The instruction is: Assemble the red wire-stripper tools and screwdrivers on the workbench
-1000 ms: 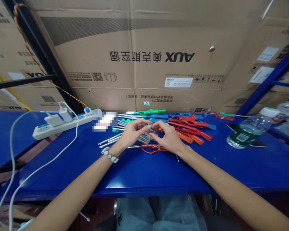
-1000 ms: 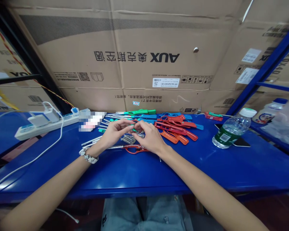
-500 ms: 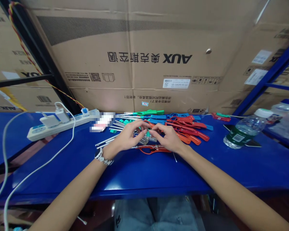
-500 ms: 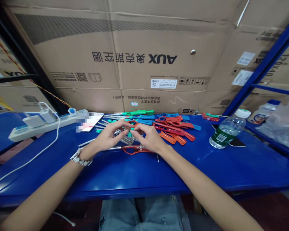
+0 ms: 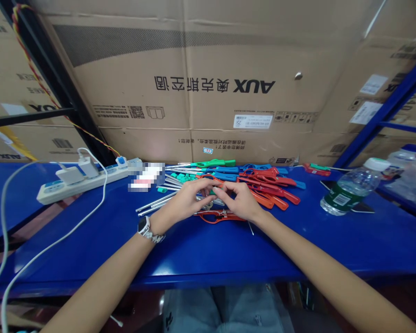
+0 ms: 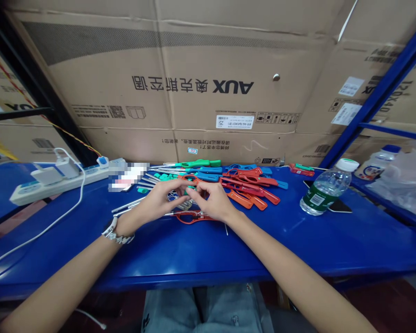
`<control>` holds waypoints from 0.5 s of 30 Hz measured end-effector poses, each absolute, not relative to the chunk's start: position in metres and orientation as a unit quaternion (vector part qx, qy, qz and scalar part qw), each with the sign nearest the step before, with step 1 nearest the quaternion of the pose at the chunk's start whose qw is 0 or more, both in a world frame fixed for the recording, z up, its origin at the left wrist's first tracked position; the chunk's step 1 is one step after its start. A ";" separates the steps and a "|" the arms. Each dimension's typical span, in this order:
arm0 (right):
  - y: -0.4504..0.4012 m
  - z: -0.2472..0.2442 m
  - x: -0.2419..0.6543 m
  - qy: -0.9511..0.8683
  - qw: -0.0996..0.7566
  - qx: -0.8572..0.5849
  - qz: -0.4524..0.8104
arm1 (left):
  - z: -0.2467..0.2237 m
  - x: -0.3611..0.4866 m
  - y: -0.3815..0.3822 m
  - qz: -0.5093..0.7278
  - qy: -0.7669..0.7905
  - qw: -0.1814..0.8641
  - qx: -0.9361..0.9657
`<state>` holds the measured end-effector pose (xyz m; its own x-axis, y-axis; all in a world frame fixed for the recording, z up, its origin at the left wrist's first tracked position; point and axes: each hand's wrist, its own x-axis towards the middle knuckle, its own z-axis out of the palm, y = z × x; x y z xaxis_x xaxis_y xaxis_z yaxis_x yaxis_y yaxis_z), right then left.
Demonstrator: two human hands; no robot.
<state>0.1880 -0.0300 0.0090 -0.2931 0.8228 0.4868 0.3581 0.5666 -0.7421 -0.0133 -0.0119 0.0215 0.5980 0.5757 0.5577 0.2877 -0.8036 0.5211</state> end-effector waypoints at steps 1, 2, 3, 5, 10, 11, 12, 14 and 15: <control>-0.030 0.009 0.188 -0.761 0.456 -0.384 0.257 | 0.022 -0.012 -0.012 0.383 0.254 0.223 0.859; -0.030 0.009 0.189 -0.759 0.462 -0.381 0.256 | 0.022 -0.011 -0.013 0.390 0.261 0.257 0.845; -0.029 0.009 0.189 -0.757 0.468 -0.378 0.254 | 0.022 -0.010 -0.013 0.393 0.266 0.291 0.831; -0.028 0.009 0.189 -0.755 0.474 -0.375 0.253 | 0.021 -0.008 -0.012 0.392 0.268 0.357 0.804; -0.025 0.005 0.187 -0.742 0.468 -0.398 0.269 | 0.016 -0.005 -0.013 0.405 0.284 0.384 0.780; -0.024 0.004 0.187 -0.737 0.468 -0.404 0.273 | 0.016 -0.005 -0.014 0.402 0.291 0.362 0.789; -0.023 0.003 0.187 -0.732 0.467 -0.409 0.280 | 0.016 -0.006 -0.015 0.396 0.295 0.341 0.800; -0.020 0.002 0.188 -0.725 0.464 -0.415 0.296 | 0.016 -0.008 -0.017 0.375 0.282 0.313 0.825; -0.019 0.002 0.188 -0.721 0.461 -0.416 0.307 | 0.016 -0.009 -0.017 0.364 0.271 0.307 0.837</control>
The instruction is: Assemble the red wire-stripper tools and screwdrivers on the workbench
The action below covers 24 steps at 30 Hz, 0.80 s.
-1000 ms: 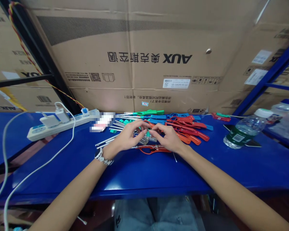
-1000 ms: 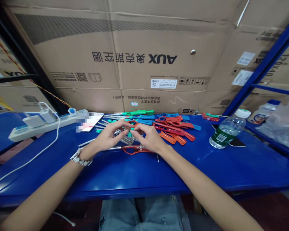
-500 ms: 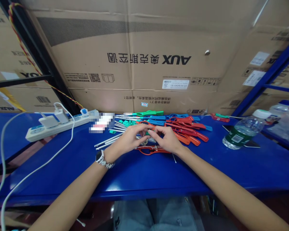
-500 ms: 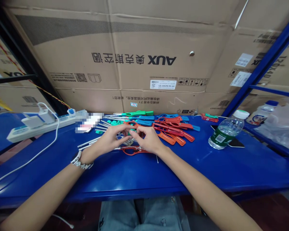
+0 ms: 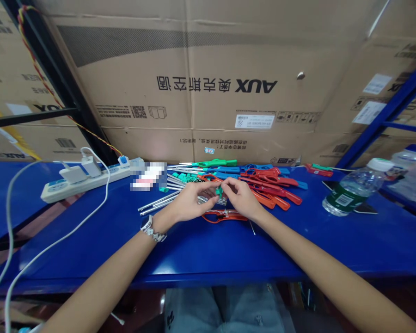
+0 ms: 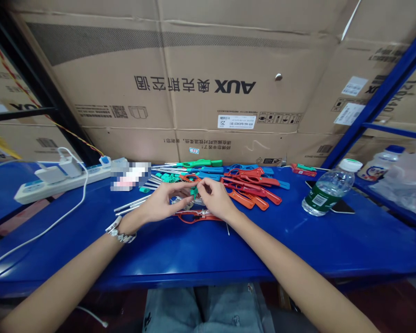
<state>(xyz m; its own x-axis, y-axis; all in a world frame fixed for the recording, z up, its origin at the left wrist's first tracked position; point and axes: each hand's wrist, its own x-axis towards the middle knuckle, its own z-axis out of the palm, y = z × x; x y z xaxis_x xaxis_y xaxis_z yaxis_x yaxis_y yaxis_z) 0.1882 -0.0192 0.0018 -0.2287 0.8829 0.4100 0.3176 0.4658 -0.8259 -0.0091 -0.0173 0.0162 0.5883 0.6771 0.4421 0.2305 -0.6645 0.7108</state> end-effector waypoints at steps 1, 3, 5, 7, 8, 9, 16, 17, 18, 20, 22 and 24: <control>-0.018 0.002 0.189 -0.719 0.456 -0.416 0.320 | 0.017 -0.011 -0.017 0.354 0.261 0.298 0.847; -0.016 0.003 0.190 -0.717 0.443 -0.414 0.344 | 0.018 -0.013 -0.016 0.347 0.246 0.260 0.867; -0.015 0.004 0.190 -0.714 0.430 -0.411 0.368 | 0.021 -0.015 -0.014 0.360 0.236 0.201 0.880; -0.016 0.005 0.190 -0.712 0.420 -0.405 0.390 | 0.023 -0.016 -0.012 0.382 0.214 0.155 0.885; -0.016 0.005 0.190 -0.712 0.412 -0.403 0.402 | 0.024 -0.016 -0.012 0.392 0.202 0.145 0.886; -0.016 0.005 0.189 -0.711 0.400 -0.401 0.416 | 0.025 -0.016 -0.012 0.398 0.190 0.142 0.886; -0.021 0.007 0.190 -0.736 0.379 -0.409 0.383 | 0.026 -0.016 -0.012 0.413 0.237 0.294 0.829; -0.023 0.008 0.191 -0.743 0.387 -0.410 0.359 | 0.026 -0.017 -0.011 0.417 0.255 0.317 0.813; -0.024 0.008 0.192 -0.749 0.397 -0.407 0.341 | 0.025 -0.017 -0.011 0.421 0.269 0.339 0.797; -0.028 0.008 0.194 -0.761 0.412 -0.387 0.318 | 0.024 -0.017 -0.010 0.424 0.284 0.388 0.768; -0.032 0.007 0.195 -0.781 0.418 -0.361 0.291 | 0.022 -0.016 -0.009 0.411 0.283 0.441 0.746; -0.034 0.006 0.195 -0.798 0.423 -0.346 0.256 | 0.020 -0.014 -0.009 0.399 0.278 0.476 0.733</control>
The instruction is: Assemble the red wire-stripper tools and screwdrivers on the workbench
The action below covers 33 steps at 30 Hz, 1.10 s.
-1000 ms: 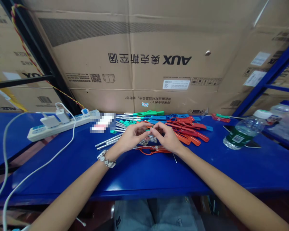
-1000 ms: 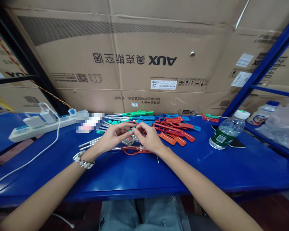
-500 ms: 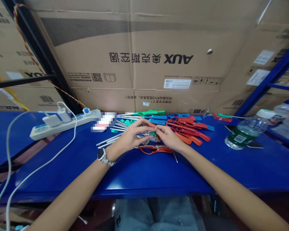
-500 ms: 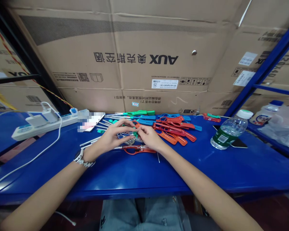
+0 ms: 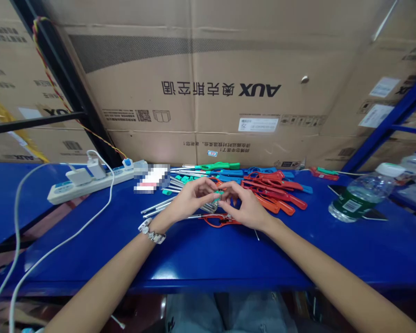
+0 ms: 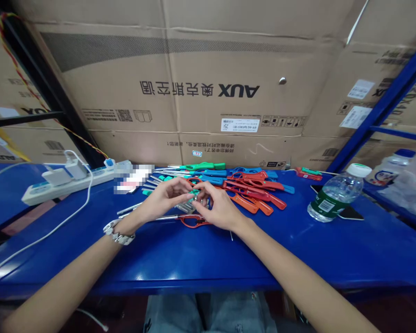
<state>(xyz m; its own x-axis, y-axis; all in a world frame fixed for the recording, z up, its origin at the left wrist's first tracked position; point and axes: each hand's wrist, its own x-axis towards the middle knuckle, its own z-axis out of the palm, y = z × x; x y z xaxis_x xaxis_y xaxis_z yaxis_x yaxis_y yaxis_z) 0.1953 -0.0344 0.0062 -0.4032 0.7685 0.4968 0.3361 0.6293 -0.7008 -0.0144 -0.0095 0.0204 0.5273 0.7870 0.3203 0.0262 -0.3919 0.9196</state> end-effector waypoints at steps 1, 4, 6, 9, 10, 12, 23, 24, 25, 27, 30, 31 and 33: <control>-0.035 0.006 0.195 -0.802 0.426 -0.342 0.242 | 0.020 -0.014 -0.009 0.395 0.278 0.485 0.729; -0.035 0.004 0.196 -0.805 0.444 -0.329 0.216 | 0.020 -0.013 -0.010 0.386 0.285 0.487 0.730; -0.033 0.003 0.196 -0.804 0.457 -0.322 0.201 | 0.021 -0.014 -0.011 0.377 0.291 0.478 0.738; -0.032 0.002 0.198 -0.799 0.473 -0.321 0.186 | 0.026 -0.018 -0.015 0.354 0.287 0.458 0.763; -0.032 0.002 0.199 -0.797 0.477 -0.322 0.185 | 0.027 -0.020 -0.016 0.344 0.284 0.451 0.773; -0.032 0.003 0.200 -0.794 0.479 -0.325 0.188 | 0.030 -0.022 -0.018 0.325 0.280 0.436 0.791; -0.037 0.005 0.191 -0.775 0.491 -0.312 0.247 | 0.026 -0.018 -0.012 0.301 0.287 0.424 0.805; -0.037 0.005 0.191 -0.765 0.497 -0.315 0.263 | 0.026 -0.019 -0.012 0.300 0.288 0.420 0.807; -0.036 0.006 0.191 -0.754 0.502 -0.319 0.279 | 0.027 -0.020 -0.012 0.297 0.291 0.411 0.811; -0.034 0.007 0.191 -0.728 0.512 -0.329 0.315 | 0.029 -0.022 -0.012 0.298 0.300 0.376 0.824; -0.031 0.007 0.192 -0.692 0.517 -0.340 0.372 | 0.033 -0.028 -0.013 0.335 0.304 0.293 0.842; -0.031 0.007 0.192 -0.687 0.514 -0.342 0.383 | 0.034 -0.029 -0.013 0.347 0.295 0.268 0.849; -0.031 0.007 0.192 -0.692 0.502 -0.348 0.384 | 0.036 -0.031 -0.014 0.352 0.269 0.232 0.866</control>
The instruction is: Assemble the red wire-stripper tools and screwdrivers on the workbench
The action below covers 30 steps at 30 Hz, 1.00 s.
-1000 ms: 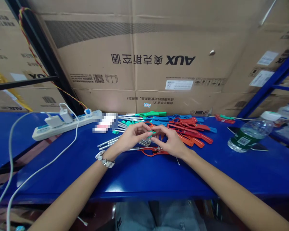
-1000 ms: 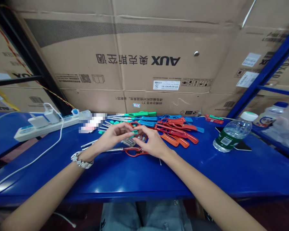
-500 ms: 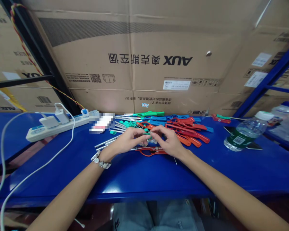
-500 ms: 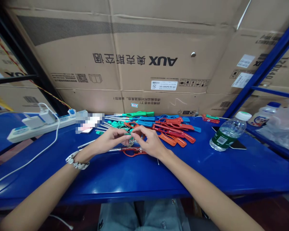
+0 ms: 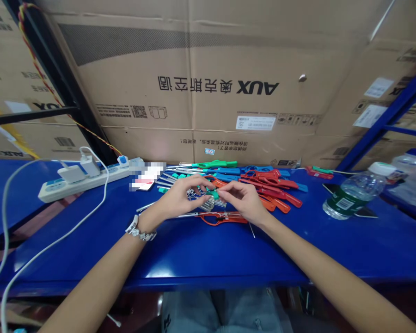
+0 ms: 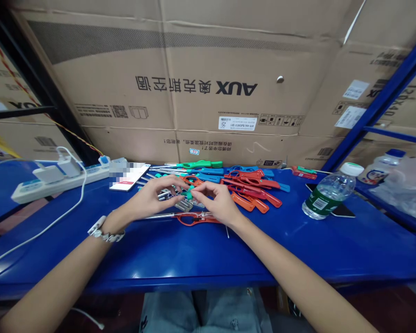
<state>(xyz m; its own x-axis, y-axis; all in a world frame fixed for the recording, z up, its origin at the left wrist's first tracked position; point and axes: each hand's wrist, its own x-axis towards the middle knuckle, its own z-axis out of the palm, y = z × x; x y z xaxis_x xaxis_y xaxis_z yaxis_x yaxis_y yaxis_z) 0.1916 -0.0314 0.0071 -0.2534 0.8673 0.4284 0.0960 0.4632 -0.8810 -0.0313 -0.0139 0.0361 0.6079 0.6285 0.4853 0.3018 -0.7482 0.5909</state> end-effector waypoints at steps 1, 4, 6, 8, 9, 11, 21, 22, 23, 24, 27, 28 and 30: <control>-0.032 0.007 0.192 -0.701 0.495 -0.351 0.375 | 0.037 -0.032 -0.014 0.345 0.258 0.220 0.875; -0.038 0.008 0.194 -0.745 0.459 -0.358 0.326 | 0.036 -0.034 -0.015 0.308 0.255 0.212 0.892; -0.043 0.009 0.199 -0.781 0.433 -0.359 0.273 | 0.034 -0.035 -0.016 0.288 0.261 0.226 0.893; -0.047 0.009 0.207 -0.811 0.407 -0.363 0.210 | 0.032 -0.037 -0.018 0.264 0.264 0.242 0.896; -0.048 0.008 0.211 -0.825 0.391 -0.368 0.178 | 0.031 -0.038 -0.018 0.251 0.264 0.246 0.898; -0.050 0.005 0.219 -0.849 0.348 -0.378 0.123 | 0.029 -0.038 -0.020 0.220 0.260 0.247 0.907; -0.049 -0.004 0.222 -0.899 0.226 -0.364 0.093 | 0.021 -0.031 -0.022 0.171 0.267 0.191 0.929; -0.049 -0.004 0.222 -0.901 0.221 -0.362 0.089 | 0.020 -0.031 -0.020 0.174 0.263 0.193 0.929; -0.049 -0.005 0.223 -0.904 0.215 -0.360 0.085 | 0.019 -0.031 -0.019 0.178 0.260 0.195 0.929; -0.049 -0.005 0.223 -0.906 0.211 -0.358 0.081 | 0.018 -0.031 -0.018 0.181 0.257 0.196 0.929; -0.050 -0.005 0.224 -0.909 0.205 -0.354 0.077 | 0.017 -0.030 -0.016 0.185 0.256 0.199 0.928; -0.050 -0.005 0.224 -0.909 0.205 -0.354 0.078 | 0.018 -0.030 -0.017 0.186 0.256 0.201 0.927; -0.050 -0.005 0.223 -0.910 0.204 -0.352 0.078 | 0.019 -0.030 -0.018 0.186 0.255 0.205 0.927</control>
<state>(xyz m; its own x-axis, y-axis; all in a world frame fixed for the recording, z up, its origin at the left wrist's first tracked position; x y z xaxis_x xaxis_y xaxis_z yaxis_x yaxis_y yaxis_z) 0.2235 -0.0496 -0.0053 -0.6692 0.6725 0.3161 0.6087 0.7401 -0.2859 -0.0298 -0.0179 0.0185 0.8013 0.5482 0.2397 0.3964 -0.7865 0.4736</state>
